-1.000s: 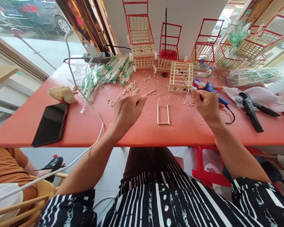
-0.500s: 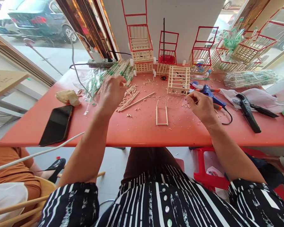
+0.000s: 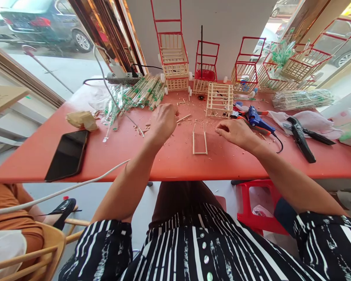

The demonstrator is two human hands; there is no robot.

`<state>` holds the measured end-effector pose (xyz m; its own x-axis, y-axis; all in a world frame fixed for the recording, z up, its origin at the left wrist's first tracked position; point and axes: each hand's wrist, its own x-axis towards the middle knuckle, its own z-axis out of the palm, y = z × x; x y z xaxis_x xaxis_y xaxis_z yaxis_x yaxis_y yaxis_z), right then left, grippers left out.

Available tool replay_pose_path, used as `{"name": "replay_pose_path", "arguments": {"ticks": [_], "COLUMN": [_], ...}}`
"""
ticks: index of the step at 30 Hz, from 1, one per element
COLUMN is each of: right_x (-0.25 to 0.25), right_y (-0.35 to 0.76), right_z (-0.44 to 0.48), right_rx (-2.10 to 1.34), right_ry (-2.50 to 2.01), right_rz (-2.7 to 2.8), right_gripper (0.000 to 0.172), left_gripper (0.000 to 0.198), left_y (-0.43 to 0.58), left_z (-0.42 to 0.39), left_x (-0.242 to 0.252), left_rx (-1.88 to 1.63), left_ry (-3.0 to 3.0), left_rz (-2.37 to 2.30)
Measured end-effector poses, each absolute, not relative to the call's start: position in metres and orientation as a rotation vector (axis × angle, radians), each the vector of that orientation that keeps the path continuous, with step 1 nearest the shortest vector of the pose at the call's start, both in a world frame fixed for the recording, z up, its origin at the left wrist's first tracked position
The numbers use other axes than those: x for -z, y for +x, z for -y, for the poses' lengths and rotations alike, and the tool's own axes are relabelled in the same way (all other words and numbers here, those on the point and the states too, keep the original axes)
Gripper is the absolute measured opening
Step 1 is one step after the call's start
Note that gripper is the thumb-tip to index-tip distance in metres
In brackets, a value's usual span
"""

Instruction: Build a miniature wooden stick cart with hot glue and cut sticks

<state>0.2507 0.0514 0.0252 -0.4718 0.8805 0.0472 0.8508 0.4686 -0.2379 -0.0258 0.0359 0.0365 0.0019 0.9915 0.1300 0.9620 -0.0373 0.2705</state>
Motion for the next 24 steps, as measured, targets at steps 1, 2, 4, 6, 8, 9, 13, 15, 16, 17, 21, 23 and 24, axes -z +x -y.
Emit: {"name": "replay_pose_path", "arguments": {"ticks": [1,2,4,6,8,9,13,15,16,17,21,23,24], "right_x": [-0.026,-0.027,-0.026,-0.024,-0.022,-0.021,-0.02,-0.02,-0.019,-0.018,-0.014,-0.01,-0.008], "right_y": [0.249,0.247,0.244,0.24,0.236,0.235,0.229,0.227,0.227,0.227,0.228,0.228,0.228], "right_z": [-0.051,-0.05,-0.05,-0.052,-0.054,-0.056,-0.063,-0.064,-0.065,-0.065,-0.064,-0.064,-0.064], "right_rx": [-0.254,-0.244,-0.257,-0.283,-0.311,-0.323,-0.355,-0.357,-0.356,-0.355,-0.366,-0.384,-0.394], "right_ry": [-1.525,-1.527,-1.515,-1.501,-1.489,-1.486,-1.488,-1.475,-1.468,-1.461,-1.442,-1.43,-1.42], "right_rz": [2.566,2.579,2.593,2.573,2.538,2.525,2.521,2.528,2.529,2.526,2.493,2.471,2.461], "right_gripper": [0.02,0.021,0.021,0.02,0.018,0.018,0.015,0.013,0.013,0.012,0.013,0.013,0.013], "left_gripper": [0.029,0.027,0.024,0.022,0.021,0.02,0.023,0.022,0.022,0.022,0.023,0.021,0.019], "left_y": [-0.025,-0.026,-0.029,-0.034,-0.04,-0.043,-0.048,-0.047,-0.046,-0.045,-0.043,-0.044,-0.044], "left_z": [-0.037,-0.038,-0.038,-0.037,-0.036,-0.036,-0.035,-0.033,-0.032,-0.03,-0.027,-0.026,-0.026], "left_x": [-0.031,-0.026,-0.014,-0.007,-0.003,-0.001,0.001,0.003,0.004,0.005,0.007,0.006,0.006], "left_rx": [-0.384,-0.338,-0.34,-0.395,-0.449,-0.464,-0.494,-0.539,-0.564,-0.589,-0.589,-0.522,-0.486], "left_ry": [2.174,2.191,2.237,2.242,2.218,2.203,2.156,2.151,2.15,2.15,2.149,2.146,2.143], "left_rz": [-2.08,-2.066,-2.044,-2.058,-2.074,-2.078,-2.096,-2.102,-2.101,-2.099,-2.122,-2.152,-2.164]}}
